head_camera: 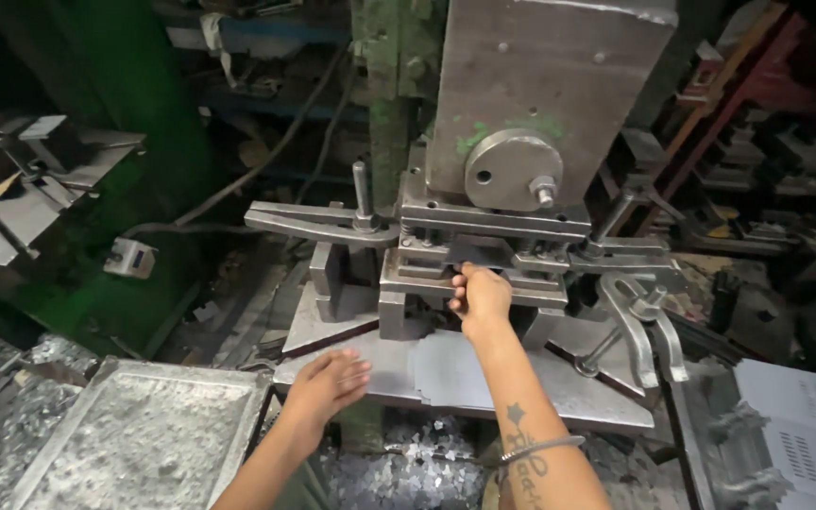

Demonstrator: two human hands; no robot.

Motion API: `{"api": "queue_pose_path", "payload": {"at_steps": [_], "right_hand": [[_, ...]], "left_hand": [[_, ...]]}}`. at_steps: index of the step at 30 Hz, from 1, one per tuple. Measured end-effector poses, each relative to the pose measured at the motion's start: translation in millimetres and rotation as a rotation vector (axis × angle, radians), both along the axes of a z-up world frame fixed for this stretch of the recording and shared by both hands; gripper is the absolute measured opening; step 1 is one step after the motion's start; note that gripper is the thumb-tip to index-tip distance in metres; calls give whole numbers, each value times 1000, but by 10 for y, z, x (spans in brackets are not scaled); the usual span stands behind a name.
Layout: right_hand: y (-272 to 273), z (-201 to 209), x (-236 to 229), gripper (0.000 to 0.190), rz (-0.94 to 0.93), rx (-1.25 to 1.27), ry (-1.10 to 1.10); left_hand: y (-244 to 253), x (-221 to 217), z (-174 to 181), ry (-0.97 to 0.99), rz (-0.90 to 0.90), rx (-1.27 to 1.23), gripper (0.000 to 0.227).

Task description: Operating a manual stamping machine to process metal sheets.

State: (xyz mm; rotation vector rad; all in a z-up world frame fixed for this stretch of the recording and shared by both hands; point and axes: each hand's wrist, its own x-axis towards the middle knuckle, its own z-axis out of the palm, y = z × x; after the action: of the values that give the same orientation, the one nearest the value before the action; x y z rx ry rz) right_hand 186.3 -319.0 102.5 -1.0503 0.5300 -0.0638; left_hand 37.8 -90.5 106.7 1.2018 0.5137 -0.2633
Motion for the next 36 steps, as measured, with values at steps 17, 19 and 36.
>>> {"api": "queue_pose_path", "payload": {"at_steps": [17,19,36], "right_hand": [[-40,92,-135,15,-118,-38,-5],[-42,103,-145,15,-115,-33,-13],[-90,50,-49,13,-66,57,-18]], "left_hand": [[7,-83,-105,87,-19,107,33],[71,-120,-130,85,-10,83,34],[345,-321,-381,135,112,60,36]]}}
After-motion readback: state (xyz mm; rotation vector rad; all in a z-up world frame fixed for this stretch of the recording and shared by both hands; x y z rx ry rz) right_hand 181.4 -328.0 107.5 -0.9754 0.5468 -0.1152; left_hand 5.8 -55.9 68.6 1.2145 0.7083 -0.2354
